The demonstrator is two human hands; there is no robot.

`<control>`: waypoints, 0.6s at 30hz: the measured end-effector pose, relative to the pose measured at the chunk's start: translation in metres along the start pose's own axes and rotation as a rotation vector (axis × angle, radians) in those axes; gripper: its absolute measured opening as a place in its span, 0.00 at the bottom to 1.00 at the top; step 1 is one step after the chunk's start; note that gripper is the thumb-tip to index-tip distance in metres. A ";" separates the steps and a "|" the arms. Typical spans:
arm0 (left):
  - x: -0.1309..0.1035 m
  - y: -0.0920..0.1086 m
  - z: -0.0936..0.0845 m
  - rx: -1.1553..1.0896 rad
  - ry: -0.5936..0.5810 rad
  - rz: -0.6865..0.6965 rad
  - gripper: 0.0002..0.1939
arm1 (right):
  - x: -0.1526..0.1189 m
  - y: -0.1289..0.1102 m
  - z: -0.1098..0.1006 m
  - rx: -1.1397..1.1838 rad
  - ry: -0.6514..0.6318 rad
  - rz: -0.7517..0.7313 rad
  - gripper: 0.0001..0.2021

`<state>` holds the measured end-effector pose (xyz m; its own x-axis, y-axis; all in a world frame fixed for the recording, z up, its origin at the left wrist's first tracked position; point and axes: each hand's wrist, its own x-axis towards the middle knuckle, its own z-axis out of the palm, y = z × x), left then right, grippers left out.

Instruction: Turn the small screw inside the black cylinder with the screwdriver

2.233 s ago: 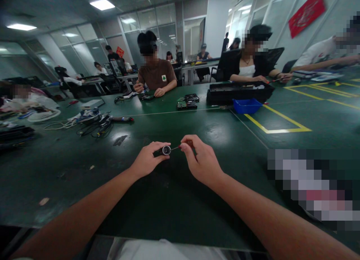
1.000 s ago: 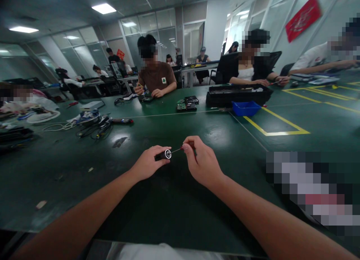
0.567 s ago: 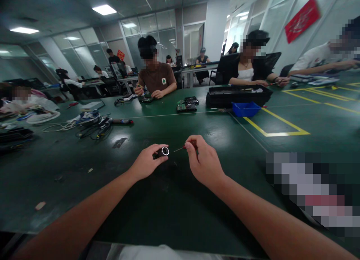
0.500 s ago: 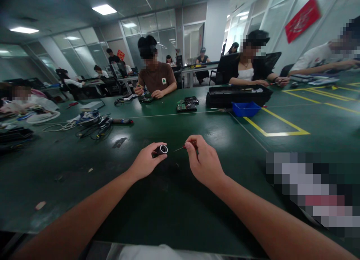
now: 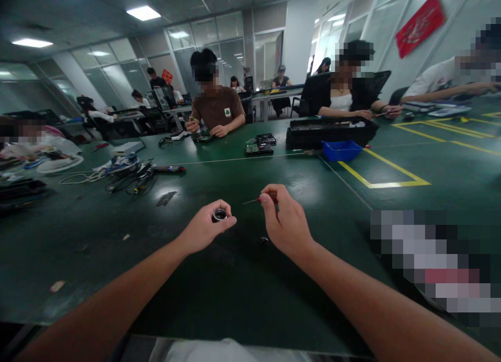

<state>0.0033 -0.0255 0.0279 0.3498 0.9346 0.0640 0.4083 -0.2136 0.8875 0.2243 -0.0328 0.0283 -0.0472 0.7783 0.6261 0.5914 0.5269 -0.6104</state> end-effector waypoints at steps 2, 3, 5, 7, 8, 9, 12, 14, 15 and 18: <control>-0.002 0.009 0.003 0.100 -0.054 0.009 0.14 | 0.001 0.000 0.000 0.000 0.010 0.001 0.07; -0.002 0.012 0.005 0.152 -0.081 0.039 0.13 | 0.001 0.000 -0.001 0.000 0.018 0.000 0.07; 0.000 0.018 0.012 0.271 -0.150 0.138 0.08 | 0.002 0.000 -0.001 0.000 0.038 -0.002 0.07; 0.003 0.022 0.020 0.400 -0.236 0.245 0.07 | 0.002 0.000 -0.001 0.004 0.062 -0.003 0.07; 0.006 0.023 0.025 0.467 -0.276 0.286 0.09 | 0.002 0.000 -0.002 0.007 0.071 -0.004 0.07; 0.009 0.024 0.030 0.529 -0.308 0.312 0.11 | 0.003 0.000 -0.002 0.011 0.076 -0.006 0.07; 0.019 0.024 0.049 0.668 -0.360 0.350 0.16 | 0.003 0.000 -0.003 0.024 0.075 -0.009 0.07; 0.026 0.023 0.062 0.697 -0.373 0.368 0.17 | 0.003 0.001 -0.004 0.027 0.067 -0.008 0.07; 0.029 0.023 0.068 0.702 -0.380 0.377 0.16 | 0.003 0.001 -0.004 0.026 0.063 -0.008 0.07; 0.035 0.022 0.083 0.738 -0.390 0.403 0.15 | 0.002 0.000 -0.005 0.016 0.065 -0.013 0.07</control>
<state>0.0944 -0.0207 0.0120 0.7862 0.6173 0.0274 0.5810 -0.7536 0.3073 0.2281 -0.0324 0.0320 -0.0022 0.7482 0.6635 0.5784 0.5422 -0.6095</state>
